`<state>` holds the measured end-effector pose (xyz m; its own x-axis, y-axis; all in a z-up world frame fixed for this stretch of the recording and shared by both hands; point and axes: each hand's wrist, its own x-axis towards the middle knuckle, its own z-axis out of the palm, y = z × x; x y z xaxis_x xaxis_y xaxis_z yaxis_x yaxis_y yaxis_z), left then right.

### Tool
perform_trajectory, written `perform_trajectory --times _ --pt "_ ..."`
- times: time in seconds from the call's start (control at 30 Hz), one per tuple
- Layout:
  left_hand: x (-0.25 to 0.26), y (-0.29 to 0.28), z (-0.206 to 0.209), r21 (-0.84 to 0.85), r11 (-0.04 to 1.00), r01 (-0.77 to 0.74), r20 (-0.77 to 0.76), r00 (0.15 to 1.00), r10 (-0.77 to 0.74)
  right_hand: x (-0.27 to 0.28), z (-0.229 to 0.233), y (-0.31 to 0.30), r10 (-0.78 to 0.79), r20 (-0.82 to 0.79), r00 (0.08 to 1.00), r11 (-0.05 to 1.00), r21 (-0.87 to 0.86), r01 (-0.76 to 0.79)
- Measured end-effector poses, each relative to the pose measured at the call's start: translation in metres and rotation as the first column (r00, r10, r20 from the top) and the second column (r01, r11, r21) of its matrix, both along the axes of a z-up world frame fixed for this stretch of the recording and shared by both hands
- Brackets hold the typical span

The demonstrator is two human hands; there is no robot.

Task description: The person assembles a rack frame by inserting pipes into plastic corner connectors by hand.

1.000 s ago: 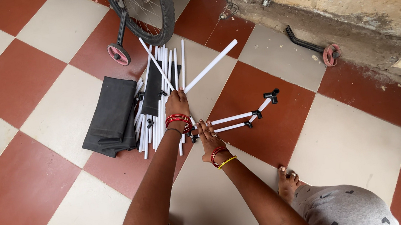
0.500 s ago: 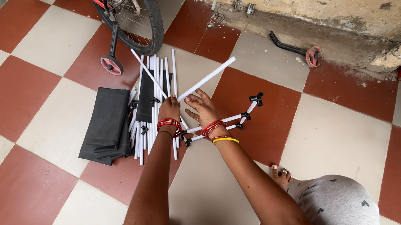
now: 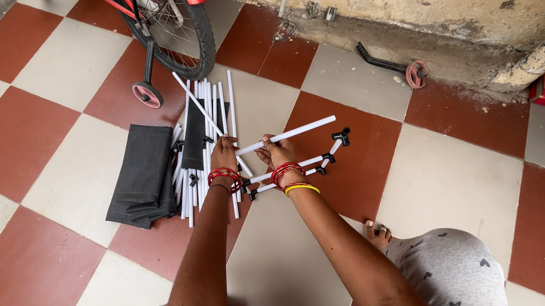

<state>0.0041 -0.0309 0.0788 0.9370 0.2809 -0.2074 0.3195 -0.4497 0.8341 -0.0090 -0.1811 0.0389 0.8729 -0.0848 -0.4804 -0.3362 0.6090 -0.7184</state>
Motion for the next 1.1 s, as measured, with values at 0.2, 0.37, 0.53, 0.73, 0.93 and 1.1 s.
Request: perform_trajectory --times 0.2,0.37,0.53,0.73,0.93,1.1 --pt "0.0 0.001 -0.002 -0.01 1.0 0.001 -0.107 0.994 -0.002 -0.011 -0.016 -0.02 0.065 -0.07 0.995 0.997 0.036 -0.062" --pt "0.005 0.006 -0.015 -0.111 0.994 -0.017 -0.037 0.999 0.013 -0.016 -0.013 -0.021 0.112 -0.061 0.992 0.989 0.102 -0.105" --pt "0.007 0.004 -0.013 -0.11 0.993 -0.033 -0.033 0.999 0.029 -0.017 -0.017 -0.019 0.125 -0.033 0.992 0.984 0.132 -0.12" --pt "0.007 0.002 -0.006 -0.133 0.989 -0.058 -0.051 0.997 0.051 -0.018 -0.022 -0.016 0.112 -0.033 0.993 0.988 0.114 -0.108" --pt "0.003 0.001 0.002 -0.109 0.993 -0.055 -0.058 0.997 0.049 -0.028 0.002 -0.014 0.078 0.002 0.997 0.996 0.043 -0.078" --pt "0.001 0.0 0.003 -0.105 0.993 -0.05 -0.048 0.998 0.046 -0.038 0.03 -0.016 0.057 -0.009 0.998 0.998 -0.005 -0.057"
